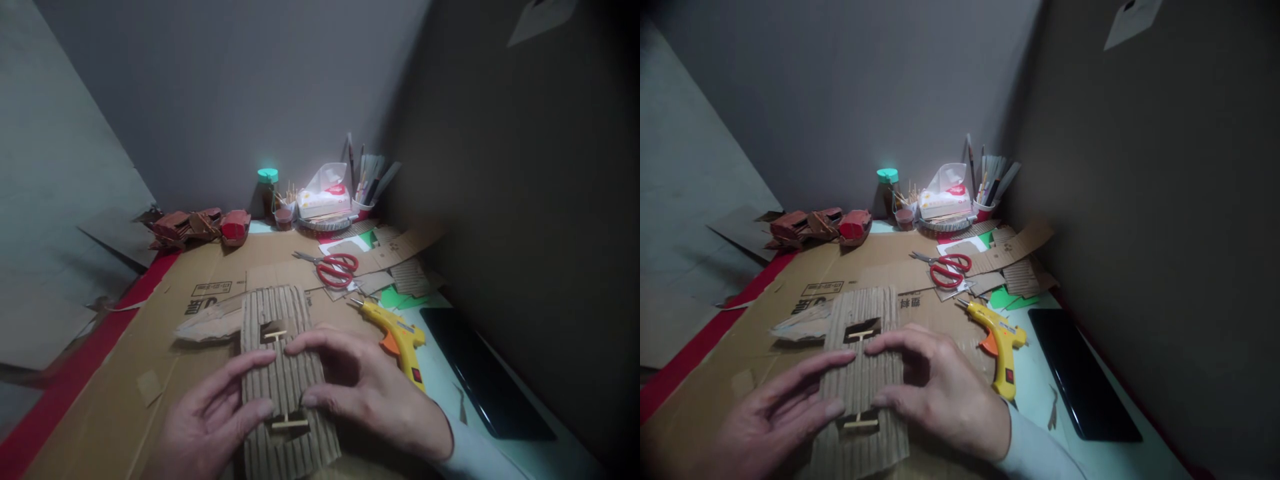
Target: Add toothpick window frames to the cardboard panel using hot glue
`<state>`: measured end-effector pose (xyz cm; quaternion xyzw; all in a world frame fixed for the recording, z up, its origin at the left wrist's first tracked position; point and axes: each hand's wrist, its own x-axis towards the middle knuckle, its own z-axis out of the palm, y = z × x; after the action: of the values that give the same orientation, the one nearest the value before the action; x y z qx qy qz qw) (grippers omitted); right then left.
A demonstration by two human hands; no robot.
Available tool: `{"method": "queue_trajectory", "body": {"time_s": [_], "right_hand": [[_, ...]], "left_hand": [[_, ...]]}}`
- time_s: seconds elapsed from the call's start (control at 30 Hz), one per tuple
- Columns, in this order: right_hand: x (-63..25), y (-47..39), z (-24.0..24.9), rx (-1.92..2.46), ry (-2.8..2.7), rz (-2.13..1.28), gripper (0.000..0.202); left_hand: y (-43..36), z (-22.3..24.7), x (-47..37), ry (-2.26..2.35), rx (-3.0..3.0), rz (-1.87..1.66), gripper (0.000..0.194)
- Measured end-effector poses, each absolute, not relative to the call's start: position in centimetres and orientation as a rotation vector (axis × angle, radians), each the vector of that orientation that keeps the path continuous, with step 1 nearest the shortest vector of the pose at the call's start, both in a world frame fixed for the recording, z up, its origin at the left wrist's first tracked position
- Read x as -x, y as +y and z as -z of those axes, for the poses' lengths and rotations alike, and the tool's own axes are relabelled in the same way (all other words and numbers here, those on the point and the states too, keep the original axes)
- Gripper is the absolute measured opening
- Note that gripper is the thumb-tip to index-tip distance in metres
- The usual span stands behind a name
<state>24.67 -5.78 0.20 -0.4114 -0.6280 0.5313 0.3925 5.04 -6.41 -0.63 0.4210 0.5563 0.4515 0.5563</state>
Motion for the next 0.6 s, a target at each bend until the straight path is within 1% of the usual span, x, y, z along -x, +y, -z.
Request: {"method": "queue_trajectory", "body": {"time_s": [0.13,0.43,0.6], "right_hand": [[-24.64,-5.69,-0.08,1.031,-1.564,-1.377,0.035],[-24.58,-5.99,0.01,1.089,-1.642,-1.235,0.029],[-24.42,-6.24,0.10,1.078,-1.634,-1.215,0.027]], "left_hand": [[-6.32,0.81,-5.20,1.309,-0.996,-1.095,0.034],[-6.37,1.08,-4.96,1.346,-1.075,-1.065,0.030],[-6.26,1.17,-5.10,1.306,-1.133,-1.080,0.027]]}}
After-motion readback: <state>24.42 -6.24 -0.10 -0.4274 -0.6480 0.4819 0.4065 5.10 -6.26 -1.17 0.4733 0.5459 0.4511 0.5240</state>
